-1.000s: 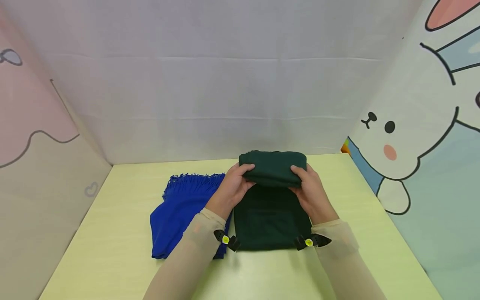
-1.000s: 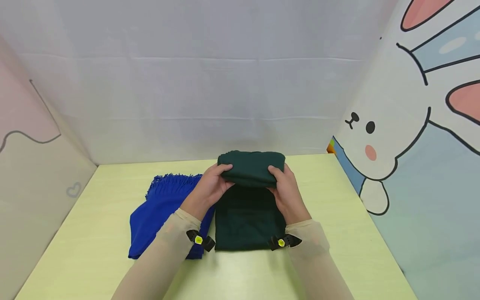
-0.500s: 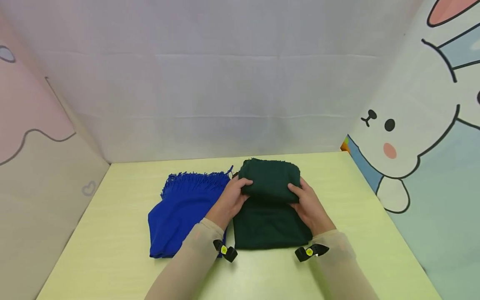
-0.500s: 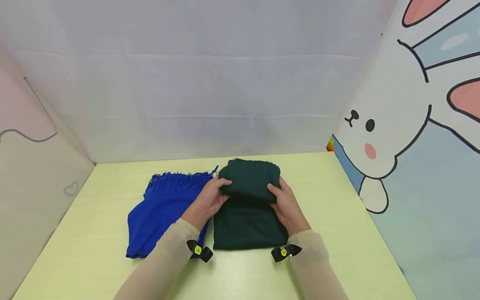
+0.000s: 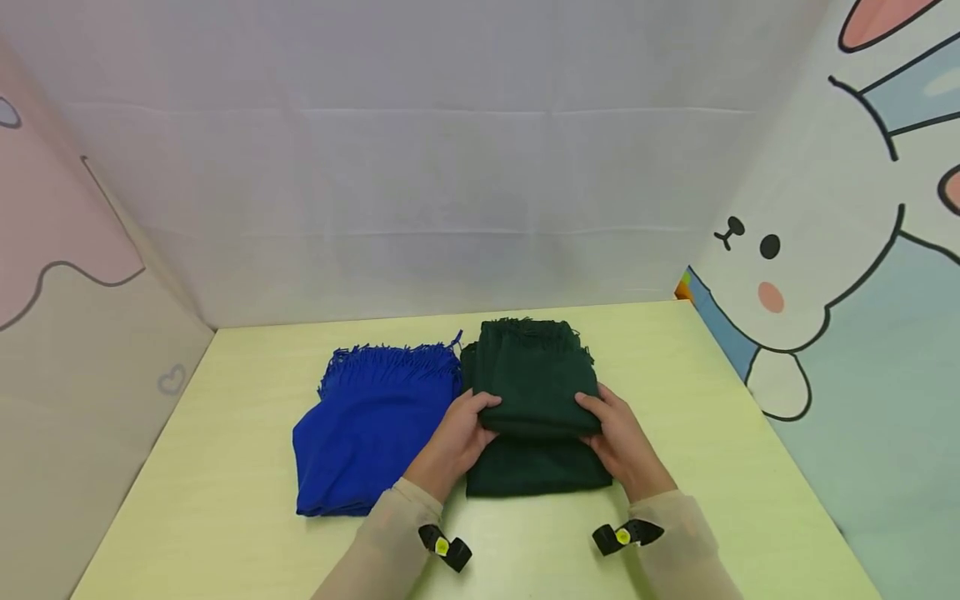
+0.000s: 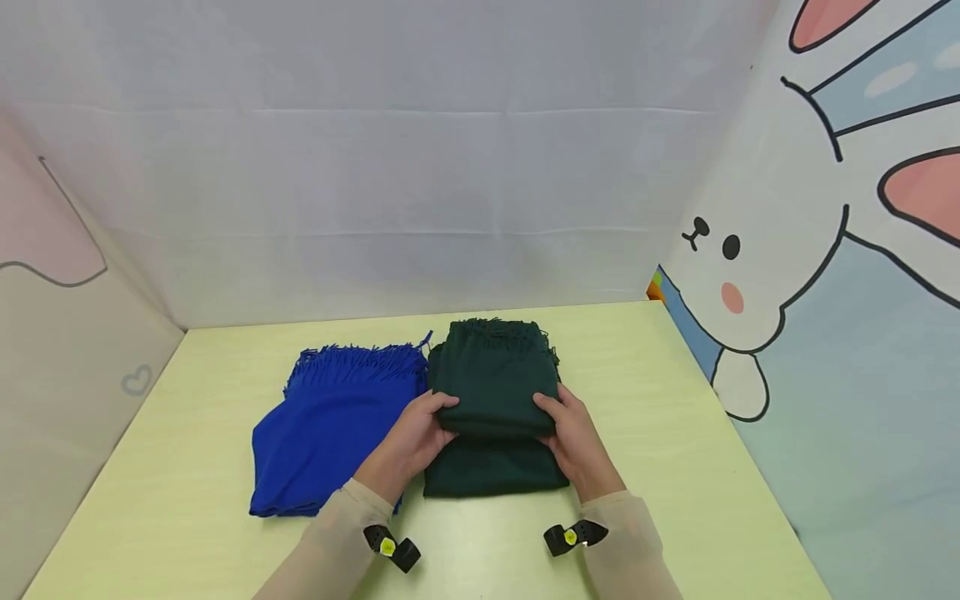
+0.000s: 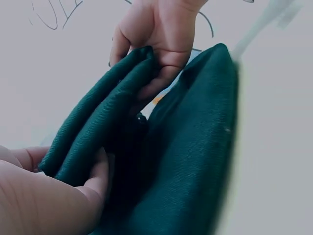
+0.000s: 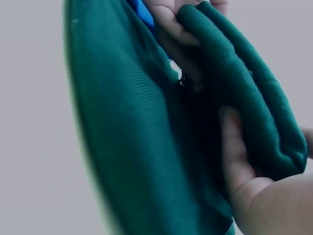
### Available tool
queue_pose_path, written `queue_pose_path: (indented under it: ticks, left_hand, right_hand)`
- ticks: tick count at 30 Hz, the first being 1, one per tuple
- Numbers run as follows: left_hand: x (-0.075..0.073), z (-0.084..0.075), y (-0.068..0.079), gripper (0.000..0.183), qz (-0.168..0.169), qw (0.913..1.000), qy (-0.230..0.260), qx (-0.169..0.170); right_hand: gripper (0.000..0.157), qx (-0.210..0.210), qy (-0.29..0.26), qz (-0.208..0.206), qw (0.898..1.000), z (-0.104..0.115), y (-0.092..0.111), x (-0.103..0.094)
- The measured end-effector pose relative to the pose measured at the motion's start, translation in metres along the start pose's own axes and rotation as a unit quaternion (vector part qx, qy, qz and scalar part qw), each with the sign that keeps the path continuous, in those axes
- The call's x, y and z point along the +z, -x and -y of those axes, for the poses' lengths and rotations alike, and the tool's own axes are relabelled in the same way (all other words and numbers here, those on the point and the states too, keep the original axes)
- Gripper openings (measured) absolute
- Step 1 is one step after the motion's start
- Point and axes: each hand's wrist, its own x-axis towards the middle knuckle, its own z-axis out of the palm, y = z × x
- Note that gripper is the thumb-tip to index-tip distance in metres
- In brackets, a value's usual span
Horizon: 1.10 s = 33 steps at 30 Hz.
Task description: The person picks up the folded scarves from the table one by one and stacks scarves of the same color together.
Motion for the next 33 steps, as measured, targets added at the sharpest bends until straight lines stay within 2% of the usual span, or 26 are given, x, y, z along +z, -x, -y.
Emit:
queue_pose_path:
  ticks: [4,10,13,17,22,28,33]
  left_hand:
    - [-0.003,0.006,0.004,0.069,0.001,0.9999,-0.013,-0.005]
    - [-0.008,0.013,0.005,0.080,-0.013,0.9991,-0.034,0.020]
    - [-0.010,0.013,0.007,0.066,-0.003,0.9964,-0.079,0.030]
    - [-0.008,0.014,0.011,0.040,0.009,0.9874,-0.155,0.032]
    - [-0.006,0.015,0.017,0.030,0.007,0.9771,-0.210,0.033]
    - [-0.006,0.017,0.021,0.030,0.002,0.9773,-0.211,0.024]
    - [-0.005,0.018,0.023,0.034,0.008,0.9815,-0.191,0.015]
  right_hand:
    - [0.064,0.007,-0.004,-0.011,1.000,-0.006,0.004,-0.003]
    - [0.064,0.009,0.002,-0.020,1.000,-0.015,0.010,-0.006]
    - [0.061,0.004,0.019,-0.023,1.000,-0.018,0.012,-0.007]
    - [0.059,-0.005,0.041,-0.030,0.999,-0.020,0.014,-0.008]
    - [0.060,-0.008,0.053,-0.040,0.998,-0.021,0.017,-0.007]
    - [0.064,-0.019,0.073,-0.053,0.996,-0.022,0.022,-0.007]
    - [0.045,-0.036,0.138,-0.051,0.988,-0.024,0.025,-0.007]
